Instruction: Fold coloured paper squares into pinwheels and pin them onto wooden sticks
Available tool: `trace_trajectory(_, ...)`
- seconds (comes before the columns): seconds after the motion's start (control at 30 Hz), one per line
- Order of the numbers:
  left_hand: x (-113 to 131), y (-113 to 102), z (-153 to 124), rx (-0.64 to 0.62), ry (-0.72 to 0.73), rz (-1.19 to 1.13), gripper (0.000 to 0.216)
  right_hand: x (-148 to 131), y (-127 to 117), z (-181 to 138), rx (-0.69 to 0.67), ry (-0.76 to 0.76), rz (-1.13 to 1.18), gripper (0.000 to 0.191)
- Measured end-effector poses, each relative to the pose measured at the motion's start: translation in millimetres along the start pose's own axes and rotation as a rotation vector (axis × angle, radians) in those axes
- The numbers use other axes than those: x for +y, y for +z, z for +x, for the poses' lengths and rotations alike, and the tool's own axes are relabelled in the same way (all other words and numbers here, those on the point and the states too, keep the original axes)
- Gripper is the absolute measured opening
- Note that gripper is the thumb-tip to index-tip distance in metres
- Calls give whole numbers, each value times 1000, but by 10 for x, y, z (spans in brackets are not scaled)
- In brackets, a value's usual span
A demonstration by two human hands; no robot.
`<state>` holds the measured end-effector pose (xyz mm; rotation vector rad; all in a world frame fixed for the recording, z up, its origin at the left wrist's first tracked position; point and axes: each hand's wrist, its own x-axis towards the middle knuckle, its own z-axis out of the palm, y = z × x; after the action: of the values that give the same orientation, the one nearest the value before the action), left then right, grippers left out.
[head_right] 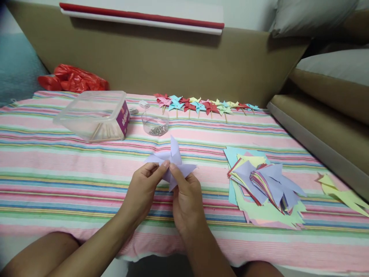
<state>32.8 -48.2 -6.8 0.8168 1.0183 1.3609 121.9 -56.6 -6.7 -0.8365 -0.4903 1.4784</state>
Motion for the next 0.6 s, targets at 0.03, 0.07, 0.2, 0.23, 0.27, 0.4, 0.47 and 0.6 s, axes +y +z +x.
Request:
trace_trajectory(0.03, 5, -10, 6, 7, -2, -14, 32, -8, 2, -7, -9, 5, -3, 18)
trace_trajectory(0.07, 14, -22, 16, 13, -10, -35, 33, -18, 2, -14, -17, 7, -7, 19)
trace_trajectory(0.2, 81, -83, 87, 60, -37, -131, 34, -49, -31, -23, 33, -45, -74, 22)
trace_trajectory(0.23, 101, -97, 107, 74, -41, -147, 35, -49, -47, -19, 52, -80, -130, 25)
trace_trajectory(0.27, 120, -108, 124, 88, -43, -161, 36, -47, -65, -15, 60, -128, -203, 30)
trace_trajectory(0.4, 162, -134, 167, 114, -45, -194, 38, -24, -123, -7, -20, -384, -535, 45)
trace_trajectory(0.47, 161, -140, 173, 110, -38, -187, 36, -17, -137, -13, -72, -469, -636, 51)
trace_trajectory(0.6, 155, -147, 165, 98, -18, -140, 34, -27, -153, -20, -143, -510, -797, 32)
